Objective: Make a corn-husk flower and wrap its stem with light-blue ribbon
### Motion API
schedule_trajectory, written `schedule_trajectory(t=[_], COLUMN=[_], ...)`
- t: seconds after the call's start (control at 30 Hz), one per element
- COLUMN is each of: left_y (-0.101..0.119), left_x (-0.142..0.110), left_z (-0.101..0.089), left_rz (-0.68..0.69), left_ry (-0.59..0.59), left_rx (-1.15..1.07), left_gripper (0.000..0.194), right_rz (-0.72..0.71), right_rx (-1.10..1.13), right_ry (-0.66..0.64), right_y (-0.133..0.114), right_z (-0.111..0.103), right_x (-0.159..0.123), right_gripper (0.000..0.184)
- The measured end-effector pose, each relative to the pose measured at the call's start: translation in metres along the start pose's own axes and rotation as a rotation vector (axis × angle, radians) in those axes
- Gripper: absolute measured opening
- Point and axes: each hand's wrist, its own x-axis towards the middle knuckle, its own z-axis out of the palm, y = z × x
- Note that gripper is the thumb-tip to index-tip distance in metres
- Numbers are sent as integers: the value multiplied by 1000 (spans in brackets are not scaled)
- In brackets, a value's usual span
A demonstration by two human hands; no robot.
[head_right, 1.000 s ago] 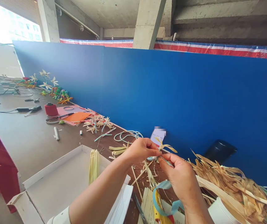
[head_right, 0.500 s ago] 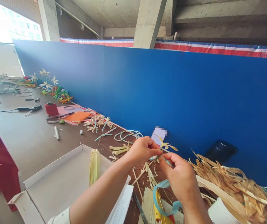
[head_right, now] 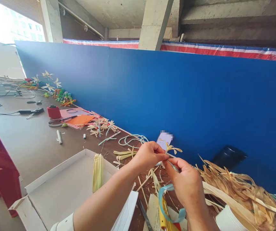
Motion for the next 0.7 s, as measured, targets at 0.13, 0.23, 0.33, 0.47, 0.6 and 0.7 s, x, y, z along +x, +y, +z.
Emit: schedule_trajectory(t=[0.13, 0.23, 0.33, 0.47, 0.6, 0.7], left_y=[-2, -4, -6, -8, -8, -9], left_x=[1, 3, 5, 5, 7, 8], left_z=[-2, -6, -9, -8, -6, -6], left_rz=[7, -18, -70, -48, -68, -56], left_ry=[-30, -175, -275, -319, -266, -231], left_rx=[-86, -282, -400, -458, -455, -412], left_gripper=[30, 41, 52, 48, 45, 43], right_rz=[64, 105, 105, 89, 82, 103], right_rx=[107, 253, 397, 485, 489, 512], right_ry=[-29, -56, -78, -137, -146, -148], right_y=[4, 9, 12, 10, 8, 9], right_z=[0, 1, 3, 3, 3, 4], right_x=[3, 4, 4, 2, 1, 2], right_gripper=[42, 48, 51, 48, 47, 45])
